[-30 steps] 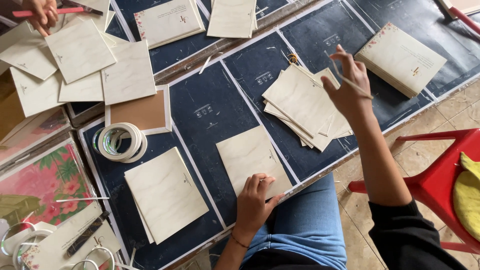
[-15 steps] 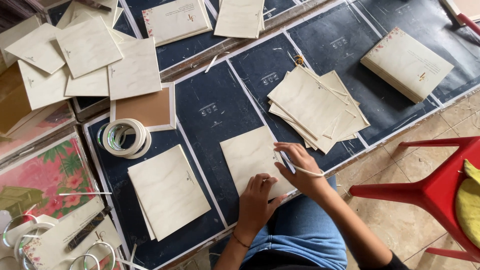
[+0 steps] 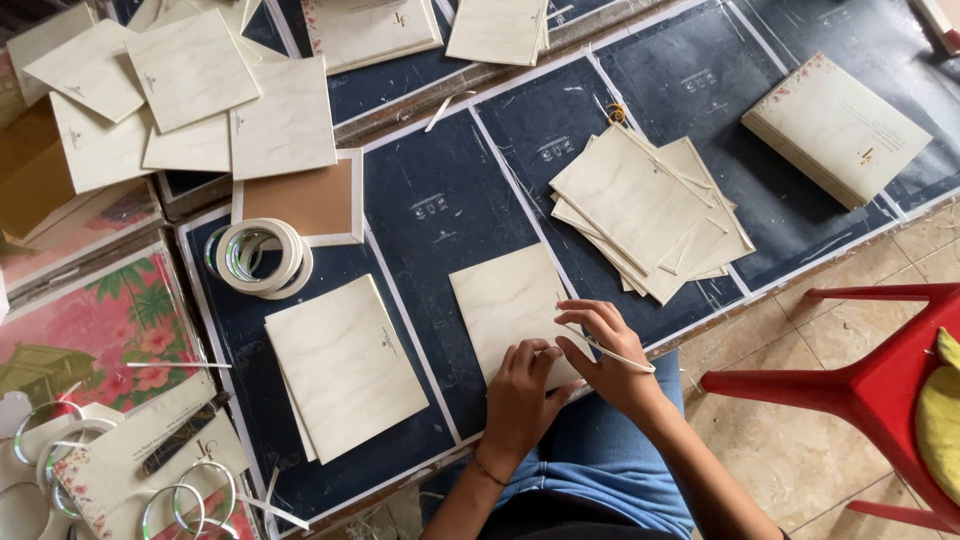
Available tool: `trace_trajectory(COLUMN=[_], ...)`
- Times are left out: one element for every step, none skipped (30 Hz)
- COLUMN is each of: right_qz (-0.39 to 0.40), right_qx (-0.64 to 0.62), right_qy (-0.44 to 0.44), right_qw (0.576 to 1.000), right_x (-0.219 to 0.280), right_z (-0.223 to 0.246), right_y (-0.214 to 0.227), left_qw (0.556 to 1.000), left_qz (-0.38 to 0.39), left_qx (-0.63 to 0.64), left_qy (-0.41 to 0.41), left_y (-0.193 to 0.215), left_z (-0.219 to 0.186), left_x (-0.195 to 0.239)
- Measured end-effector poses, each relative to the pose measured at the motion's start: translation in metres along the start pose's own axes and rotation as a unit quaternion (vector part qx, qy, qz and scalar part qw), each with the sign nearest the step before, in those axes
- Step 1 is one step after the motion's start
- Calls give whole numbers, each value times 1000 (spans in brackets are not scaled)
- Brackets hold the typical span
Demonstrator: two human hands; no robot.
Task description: Applying strips of double-sided adhesive tape to paper cards for assembly in a print shop.
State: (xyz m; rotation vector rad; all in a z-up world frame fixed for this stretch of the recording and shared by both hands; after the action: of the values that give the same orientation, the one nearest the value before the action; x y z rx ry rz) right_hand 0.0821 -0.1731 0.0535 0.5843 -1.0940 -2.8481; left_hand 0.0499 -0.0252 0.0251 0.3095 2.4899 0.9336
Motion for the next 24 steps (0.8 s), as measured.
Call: trace_trajectory(right_qz=[3,1,1,5,-25,-55,-50,-61,-70,-62,-58,-55,-46,-30,-17,-9,14,36,38,53,66,67,81,96], right_qx=[-1,-1,-1,-2,-22,-41,-42,-41,-40,-41,-36,-30,-30,-22,-16,-16,-20,-24,-25,-27,-28,-27,-27,-26], right_qy=[-2,0,2,-1,-6,-11,-13,-24,-37,-41,-65,-89,-98,-91,-84,-91,-82,-74,-76,-66,-57,-59,-61,-62], right_qw=[1000,1000,1000,1000,999,998,998,997,996,996,996,994,994,995,996,996,996,996,996,996,996,996,994,993], right_x=[0,-1,0,1,0,0,0,0,3,6,11,15,19,23,26,34,36,37,38,39,40,43,44,45], right_z=[3,7,11,13,15,16,17,16,16,16,14,12,12,14,16,18,19,22,22,24,26,27,27,28], right_y=[2,3,5,6,10,14,16,19,21,20,20,20,15,10,4,-2,-12,-20,-25,-32,-39,-42,-47,-52], left_qw=[1000,1000,1000,1000,999,998,998,999,999,999,997,992,992,985,974,973,970,965,965,965,966,966,962,959], left_qz=[1,-10,-19,-18,-3,12,12,5,0,1,-30,-61,-55,-45,-34,-28,-15,-2,0,14,28,30,32,34], left_qx=[1,-7,-16,-14,-32,-49,-48,-26,-3,0,-36,-73,-69,-111,-154,-151,-157,-163,-162,-153,-142,-140,-137,-133], left_qy=[3,8,14,18,23,28,33,36,41,50,65,81,91,127,162,170,187,204,206,212,216,217,232,248], left_y=[-2,-3,-3,-3,-4,-5,6,18,30,37,46,56,69,83,99,97,97,97,94,91,86,82,79,76], left_z=[0,0,-1,-1,-1,-1,-4,-6,-9,2,13,24,25,29,34,33,37,40,40,40,41,40,41,41], left_x=[0,-1,1,0,-1,-1,-4,-7,-6,0,7,14,17,20,23,33,36,39,41,44,45,50,53,57])
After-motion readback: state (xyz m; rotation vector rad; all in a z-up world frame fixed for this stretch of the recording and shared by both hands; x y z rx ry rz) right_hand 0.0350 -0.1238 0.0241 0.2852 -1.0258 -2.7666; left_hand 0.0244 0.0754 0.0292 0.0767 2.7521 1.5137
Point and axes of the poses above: each hand's wrist, its own x-axis away from the middle knuckle, its own y-axis out of the back of the hand, z = x × y, the point moved 6 cm from there along -x, towards the middle knuckle, and after that the axes turned 5 degrees about x, right-handed, at the moved point
